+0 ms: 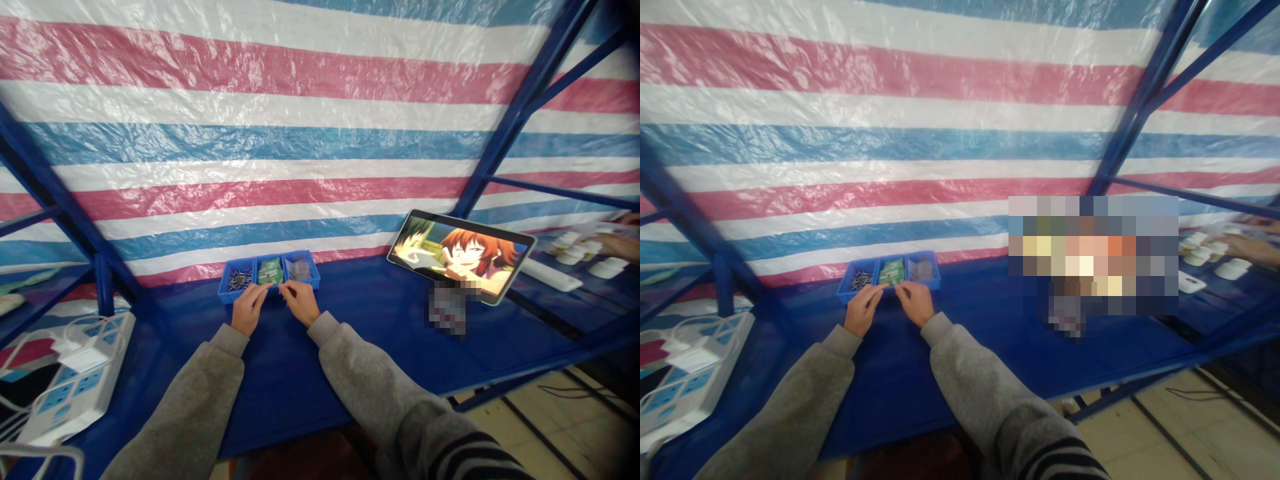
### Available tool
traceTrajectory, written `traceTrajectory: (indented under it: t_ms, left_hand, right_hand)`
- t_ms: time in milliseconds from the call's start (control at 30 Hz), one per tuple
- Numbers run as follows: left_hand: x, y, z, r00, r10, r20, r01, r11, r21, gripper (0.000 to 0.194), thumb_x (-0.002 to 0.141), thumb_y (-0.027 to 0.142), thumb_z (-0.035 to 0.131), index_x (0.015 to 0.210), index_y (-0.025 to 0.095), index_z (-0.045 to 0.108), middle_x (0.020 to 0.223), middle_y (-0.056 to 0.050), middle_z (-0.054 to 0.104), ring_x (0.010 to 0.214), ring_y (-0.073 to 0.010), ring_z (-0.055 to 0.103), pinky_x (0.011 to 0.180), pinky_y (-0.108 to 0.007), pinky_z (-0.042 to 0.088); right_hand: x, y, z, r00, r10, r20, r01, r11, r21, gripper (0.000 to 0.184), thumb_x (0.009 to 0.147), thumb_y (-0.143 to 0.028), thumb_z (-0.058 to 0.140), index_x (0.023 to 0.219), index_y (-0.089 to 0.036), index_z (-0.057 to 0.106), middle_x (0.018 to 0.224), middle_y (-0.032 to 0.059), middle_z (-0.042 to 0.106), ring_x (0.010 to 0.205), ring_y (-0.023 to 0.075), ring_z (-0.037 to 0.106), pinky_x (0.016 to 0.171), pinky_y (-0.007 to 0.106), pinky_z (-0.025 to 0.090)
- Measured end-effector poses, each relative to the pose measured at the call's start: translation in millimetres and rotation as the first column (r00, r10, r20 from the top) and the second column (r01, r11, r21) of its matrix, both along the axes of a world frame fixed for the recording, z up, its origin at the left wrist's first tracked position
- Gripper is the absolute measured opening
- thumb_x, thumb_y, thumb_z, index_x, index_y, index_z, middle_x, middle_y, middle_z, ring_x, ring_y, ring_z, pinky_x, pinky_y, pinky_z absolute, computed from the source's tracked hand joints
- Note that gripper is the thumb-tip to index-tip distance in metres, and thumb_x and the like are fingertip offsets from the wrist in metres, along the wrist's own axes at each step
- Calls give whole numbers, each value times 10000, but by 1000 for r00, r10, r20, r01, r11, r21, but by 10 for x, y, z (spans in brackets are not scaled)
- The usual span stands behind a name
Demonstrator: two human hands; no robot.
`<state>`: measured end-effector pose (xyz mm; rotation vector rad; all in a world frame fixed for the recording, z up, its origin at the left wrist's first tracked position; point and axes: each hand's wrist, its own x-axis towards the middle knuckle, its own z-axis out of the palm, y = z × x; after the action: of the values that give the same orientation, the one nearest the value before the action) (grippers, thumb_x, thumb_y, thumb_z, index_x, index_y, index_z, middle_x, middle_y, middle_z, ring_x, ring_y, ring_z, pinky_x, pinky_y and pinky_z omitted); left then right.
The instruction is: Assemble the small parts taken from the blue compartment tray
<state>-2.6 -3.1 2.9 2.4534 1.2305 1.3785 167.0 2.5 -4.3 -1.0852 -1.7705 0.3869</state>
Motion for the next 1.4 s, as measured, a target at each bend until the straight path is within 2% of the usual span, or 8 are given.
traceTrajectory:
  t_ms: [233, 433, 567, 700, 800, 967, 1133, 1400]
  left_hand:
    - [-23, -8, -2, 994, 96, 57, -93, 994, -58, 284, 881, 356, 448, 1088, 190, 552, 584, 45, 562, 532, -94, 547, 599, -206, 442]
    - [-16, -40, 34, 992, 103, 77, -97, 992, -77, 276, 873, 353, 462, 1078, 182, 533, 531, 67, 533, 487, -79, 513, 572, -193, 420]
    - [-16, -40, 18, 990, 97, 107, -87, 992, -89, 286, 862, 356, 479, 1082, 183, 538, 562, 53, 581, 488, -84, 538, 566, -200, 445]
    - [-5, -24, -32, 987, 26, 158, -17, 998, -62, 285, 853, 343, 503, 1079, 182, 562, 753, -4, 677, 549, -97, 600, 568, -212, 490]
    - [-45, 12, -45, 989, 36, 144, -44, 997, 55, 228, 866, 313, 486, 1002, 184, 617, 791, -21, 688, 596, -114, 626, 614, -235, 512]
    - [-321, 177, 10, 949, 300, 95, -315, 894, 318, 223, 866, 288, 491, 988, 177, 641, 941, -79, 687, 853, -188, 635, 827, -322, 465]
    - [-475, 296, 38, 866, 482, -133, -441, 861, 252, 258, 874, 289, 449, 1065, 201, 599, 1027, -97, 657, 985, -245, 568, 852, -400, 384]
    - [-282, 196, 24, 902, 370, -221, -326, 922, 210, 206, 870, 225, 429, 963, 213, 613, 1020, -60, 639, 1020, -224, 530, 869, -382, 350]
  right_hand:
    - [-7, -26, 19, 996, 79, -43, -79, 997, 8, 291, 891, -353, 436, 805, -164, 639, 734, 27, 636, 638, 117, 569, 610, 200, 422]
    - [-48, -18, -21, 973, 214, -83, -214, 977, 8, 234, 837, -368, 532, 835, -166, 650, 731, 25, 638, 614, 121, 561, 585, 215, 433]
    - [-43, -6, -28, 972, 227, -66, -227, 974, 0, 229, 848, -356, 520, 787, -168, 635, 683, 10, 615, 582, 111, 545, 571, 205, 419]
    - [-28, 1, -26, 984, 165, -72, -166, 986, -5, 255, 888, -344, 454, 789, -170, 613, 606, -15, 571, 528, 97, 520, 565, 194, 401]
    - [-24, 6, -24, 994, 109, -15, -109, 994, -7, 268, 905, -339, 422, 805, -173, 607, 606, -18, 577, 547, 97, 535, 587, 191, 397]
    - [32, 50, -1, 954, -195, 228, 213, 975, -60, 204, 881, -283, 452, 874, -189, 633, 737, 25, 648, 700, 138, 594, 670, 219, 403]
    - [159, 98, 24, 804, -271, 530, 428, 882, -198, 170, 818, -226, 500, 853, -196, 664, 858, 85, 667, 841, 207, 614, 706, 281, 429]
    - [207, 75, -24, 727, -210, 654, 454, 861, -228, 184, 813, -247, 515, 943, -192, 632, 917, 103, 648, 863, 229, 621, 712, 315, 450]
